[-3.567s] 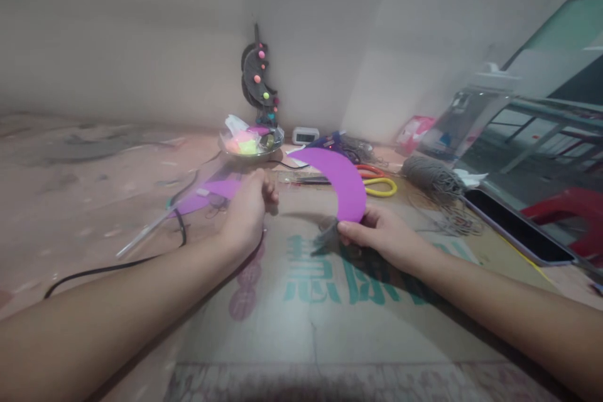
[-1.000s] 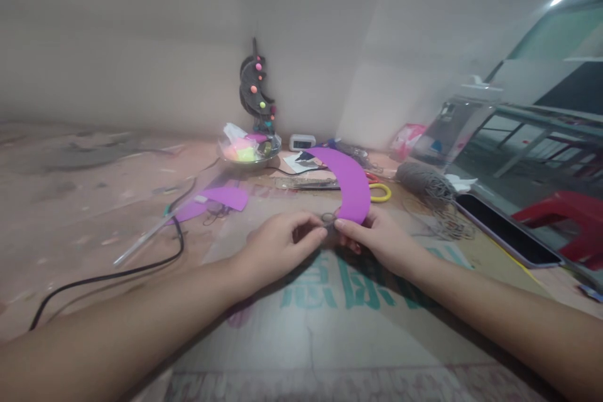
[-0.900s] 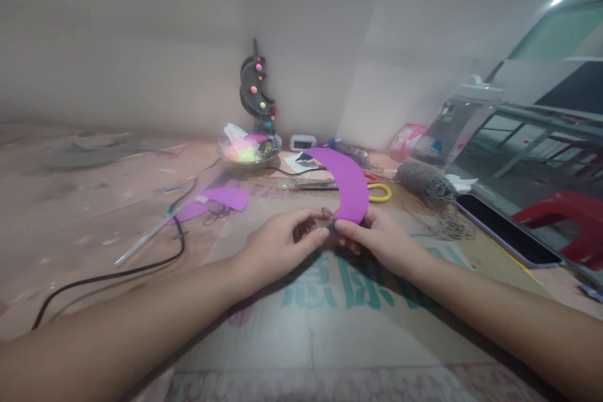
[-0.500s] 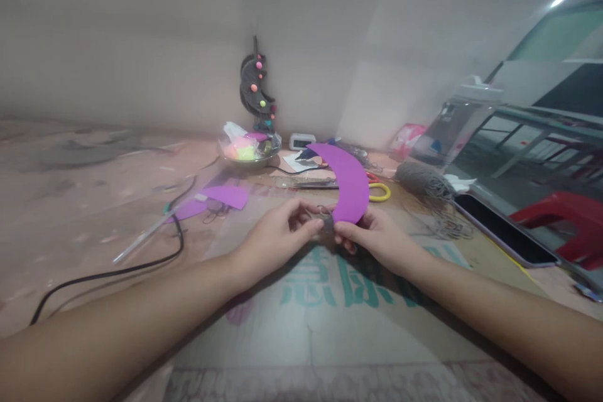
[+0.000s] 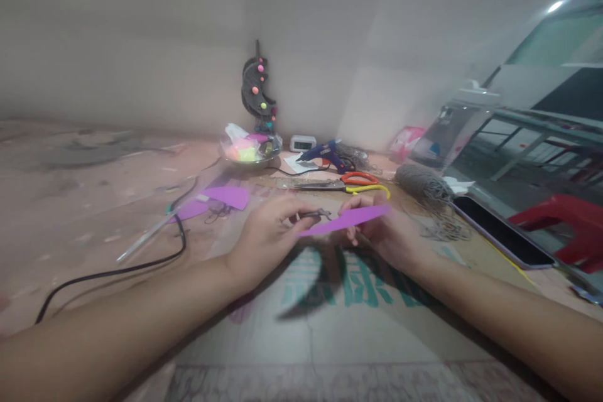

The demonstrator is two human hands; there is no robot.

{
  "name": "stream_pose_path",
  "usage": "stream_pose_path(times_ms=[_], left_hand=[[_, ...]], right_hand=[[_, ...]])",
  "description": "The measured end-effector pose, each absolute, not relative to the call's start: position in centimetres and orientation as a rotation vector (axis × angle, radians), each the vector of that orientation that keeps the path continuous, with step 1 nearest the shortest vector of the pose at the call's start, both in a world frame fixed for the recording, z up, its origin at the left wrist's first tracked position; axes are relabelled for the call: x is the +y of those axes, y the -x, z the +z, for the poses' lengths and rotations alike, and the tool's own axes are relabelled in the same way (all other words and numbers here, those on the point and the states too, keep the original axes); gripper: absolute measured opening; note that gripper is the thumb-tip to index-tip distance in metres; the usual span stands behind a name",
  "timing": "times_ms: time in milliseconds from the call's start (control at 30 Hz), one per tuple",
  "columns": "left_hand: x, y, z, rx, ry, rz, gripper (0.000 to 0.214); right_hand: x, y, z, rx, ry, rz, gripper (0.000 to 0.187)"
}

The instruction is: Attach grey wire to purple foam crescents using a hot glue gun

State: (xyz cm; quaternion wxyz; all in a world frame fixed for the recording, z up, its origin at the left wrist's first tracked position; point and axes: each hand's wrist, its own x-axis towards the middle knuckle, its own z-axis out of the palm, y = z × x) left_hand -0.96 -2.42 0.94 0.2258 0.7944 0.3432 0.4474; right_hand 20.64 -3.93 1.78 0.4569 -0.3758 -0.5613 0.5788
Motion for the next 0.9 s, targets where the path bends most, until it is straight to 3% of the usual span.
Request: stream_pose_path(times_ms=[100,300,433,567,900], left_hand=[[-2.19,1.18,0.80,0.902,-2.308,1.246,0.014],[-2.14,1.06,0.29,0.873,-2.456,1.238,0.016],[-2.37,0.76,0.60,0.990,-2.290,1.114,0.037],[-2.28,0.51,1.10,1.053,-2.028,0.959,0.024],[-2.13,0.40,0.93,0.925,-1.850,0.808,0.031]], right_hand=[[-4.01,-20.72,2.15,-1.391,1.024,1.542,0.057],[-4.29,-20.70,2.51,-1.472,1.156,1.673,0.039],[-4.03,-21.04,2.33,-1.498,1.201,1.557,0.039],[-3.93,-21.13,2.43,-1.579,1.268,1.418,0.040],[-4.32,-20.67,2.69,-1.732,1.269,1.349,0.043]])
